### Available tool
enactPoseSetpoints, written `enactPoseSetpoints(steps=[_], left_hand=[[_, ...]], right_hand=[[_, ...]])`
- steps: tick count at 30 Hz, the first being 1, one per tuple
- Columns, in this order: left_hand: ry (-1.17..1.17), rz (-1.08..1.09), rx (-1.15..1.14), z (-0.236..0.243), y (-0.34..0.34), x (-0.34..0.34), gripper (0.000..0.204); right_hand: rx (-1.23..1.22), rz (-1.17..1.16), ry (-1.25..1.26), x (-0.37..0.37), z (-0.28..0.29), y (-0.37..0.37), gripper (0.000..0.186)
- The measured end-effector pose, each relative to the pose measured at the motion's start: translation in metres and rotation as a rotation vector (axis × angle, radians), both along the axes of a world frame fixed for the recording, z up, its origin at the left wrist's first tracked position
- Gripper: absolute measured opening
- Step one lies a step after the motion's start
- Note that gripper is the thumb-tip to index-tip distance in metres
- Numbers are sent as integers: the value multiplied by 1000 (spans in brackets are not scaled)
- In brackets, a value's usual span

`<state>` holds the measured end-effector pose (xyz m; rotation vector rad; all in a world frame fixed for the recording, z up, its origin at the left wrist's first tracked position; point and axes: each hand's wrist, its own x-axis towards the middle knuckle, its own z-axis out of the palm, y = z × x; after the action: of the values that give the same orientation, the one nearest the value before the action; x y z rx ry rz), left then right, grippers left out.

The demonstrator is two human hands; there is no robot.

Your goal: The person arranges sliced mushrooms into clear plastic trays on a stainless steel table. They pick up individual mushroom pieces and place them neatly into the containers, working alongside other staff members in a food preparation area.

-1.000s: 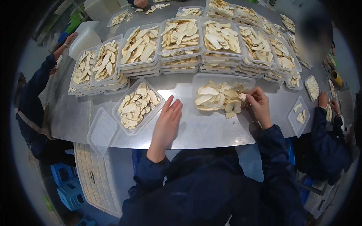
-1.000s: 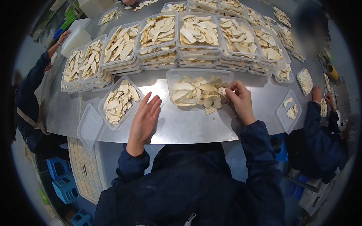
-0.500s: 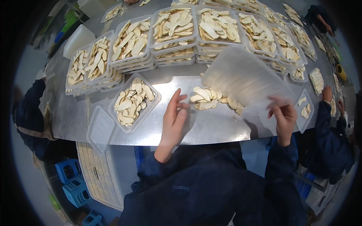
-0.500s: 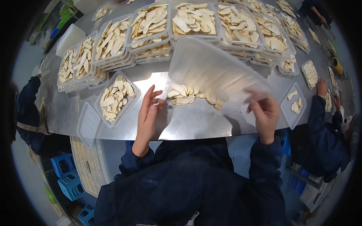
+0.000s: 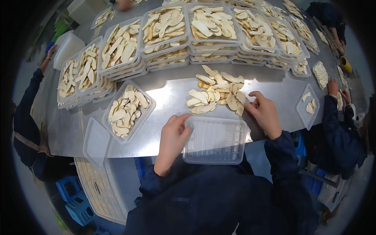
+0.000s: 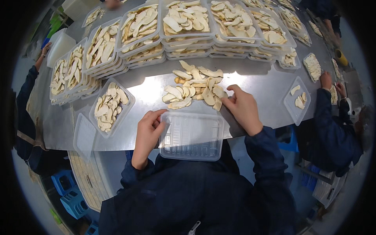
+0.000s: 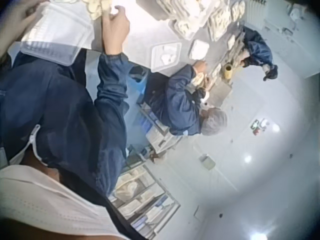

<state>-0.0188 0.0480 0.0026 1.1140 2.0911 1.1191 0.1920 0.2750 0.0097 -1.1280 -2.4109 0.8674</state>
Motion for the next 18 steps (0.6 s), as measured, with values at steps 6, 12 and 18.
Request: enactPoseSetpoints(steps=[6,12,18], left_hand=[[30,71,150,-14,15,10,26],[94,99,210,-20,17,14,25],[66,147,239,-22,19,11,25]], right_hand=[[171,-214,-152,3,-6,42,26],[78,165,54,-24,11,7,25],[337,351,-136,-51,0,5,20]])
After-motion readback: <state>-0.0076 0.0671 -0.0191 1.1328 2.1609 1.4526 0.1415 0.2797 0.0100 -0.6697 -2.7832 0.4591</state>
